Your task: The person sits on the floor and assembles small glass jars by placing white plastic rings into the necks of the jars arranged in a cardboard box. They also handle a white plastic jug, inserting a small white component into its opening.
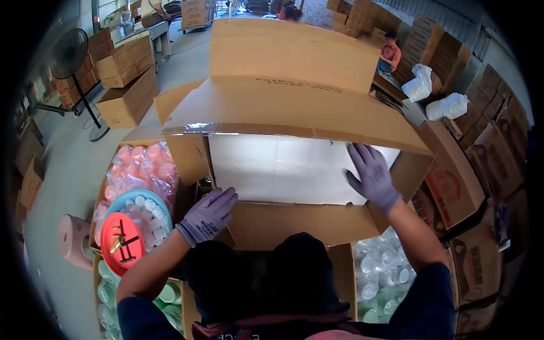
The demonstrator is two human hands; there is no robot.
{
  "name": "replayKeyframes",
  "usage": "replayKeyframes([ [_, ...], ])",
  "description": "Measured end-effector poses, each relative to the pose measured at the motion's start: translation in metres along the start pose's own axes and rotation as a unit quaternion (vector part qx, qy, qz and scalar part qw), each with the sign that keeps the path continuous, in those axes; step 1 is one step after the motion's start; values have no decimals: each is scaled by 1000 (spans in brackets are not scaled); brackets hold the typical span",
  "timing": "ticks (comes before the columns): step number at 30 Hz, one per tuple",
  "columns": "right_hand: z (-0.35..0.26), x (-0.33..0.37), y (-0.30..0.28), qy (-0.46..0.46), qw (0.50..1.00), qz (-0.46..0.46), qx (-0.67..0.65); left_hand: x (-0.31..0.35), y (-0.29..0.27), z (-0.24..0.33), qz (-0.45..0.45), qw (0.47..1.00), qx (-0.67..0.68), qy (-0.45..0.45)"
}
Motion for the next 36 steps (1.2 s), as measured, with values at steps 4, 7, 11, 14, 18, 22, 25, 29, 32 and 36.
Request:
replayKeyframes([
  [4,55,-57,104,34,987,124,93,12,-20,17,-11,989,71,-127],
  [7,102,-50,114,170,982,-58,63,36,-6,24,25,987,10,-161],
  [11,87,-20,50,127,971,-200,31,5,15,9,224,938,-60,-258],
  [14,7,-22,-36,56,961,-270,-6,4,42,-5,257,871,55,-415],
  [18,-39,-8,-190,39,979,-198,38,12,45,-38,402,678,427,-443],
  [22,-13,71,-349,227,964,-137,32,-4,55,-113,256,735,471,-415],
  [25,-5,127,-470,439,883,-44,157,-58,77,-99,199,778,463,-374],
  [29,-70,256,-611,552,783,237,160,-82,71,-48,108,838,450,-288],
  [32,-101,388,-649,530,741,192,366,-118,62,22,-45,867,414,-273],
  [36,-187,540,-590,536,608,42,584,-108,117,131,-135,876,424,-187],
])
Point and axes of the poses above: each hand's wrist, its own x-axis away from the middle knuckle, its own y-axis out of the palm, z = x × y, the point moved 1 cm from there along -x, towards the middle knuckle, and after that the axes turned 10 degrees about z, right-handed, at the moved point
